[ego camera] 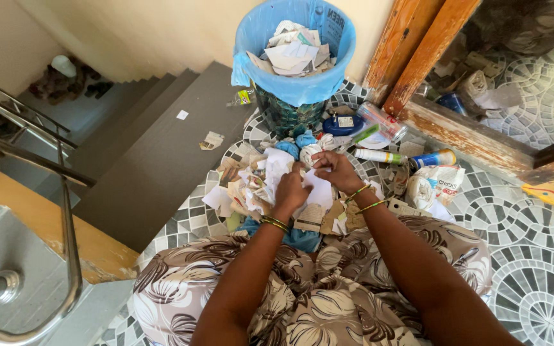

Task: The person sits on the floor and sorts through a pile of paper scraps, picking up pieces one by one and placing them into a blue bin. The person handles various paper types including printed sheets and plain white paper.

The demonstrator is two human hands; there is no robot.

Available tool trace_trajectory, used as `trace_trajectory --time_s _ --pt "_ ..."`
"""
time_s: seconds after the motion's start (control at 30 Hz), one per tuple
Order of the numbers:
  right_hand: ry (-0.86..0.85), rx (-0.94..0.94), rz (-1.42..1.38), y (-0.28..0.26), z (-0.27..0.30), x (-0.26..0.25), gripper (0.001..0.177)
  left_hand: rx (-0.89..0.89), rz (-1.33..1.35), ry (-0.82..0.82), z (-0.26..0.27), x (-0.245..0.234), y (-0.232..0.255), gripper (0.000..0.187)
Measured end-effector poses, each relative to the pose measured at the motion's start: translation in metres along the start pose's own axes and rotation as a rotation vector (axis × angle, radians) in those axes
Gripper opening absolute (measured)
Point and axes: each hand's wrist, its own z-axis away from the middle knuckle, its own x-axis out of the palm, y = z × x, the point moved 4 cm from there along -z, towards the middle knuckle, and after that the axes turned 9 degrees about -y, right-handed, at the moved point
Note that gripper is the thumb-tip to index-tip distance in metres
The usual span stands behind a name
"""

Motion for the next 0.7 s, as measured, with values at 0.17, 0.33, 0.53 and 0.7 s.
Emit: trace_trajectory --time_s 0.17,0.33,0.53,0.7 --pt "0.009 0.038 0.163 0.013 0.003 -0.003 0.052 -0.018 -0.165 -0.037 0.003 0.011 0.003 0.067" --pt "0.042 0.013 0.172 0.025 0.003 -0.006 0.053 -0.027 -0.085 0.066 0.001 0.008 0.001 0.059" --pt "0.083 -0.014 0.073 0.042 -0.002 -0.012 0.051 -0.07 0.039 0.097 -0.005 0.006 -0.003 0.049" --pt "0.121 -0.156 -0.336 0.033 -0.001 -0.012 0.052 -0.064 0.368 0.201 -0.018 0.006 -0.021 0.047"
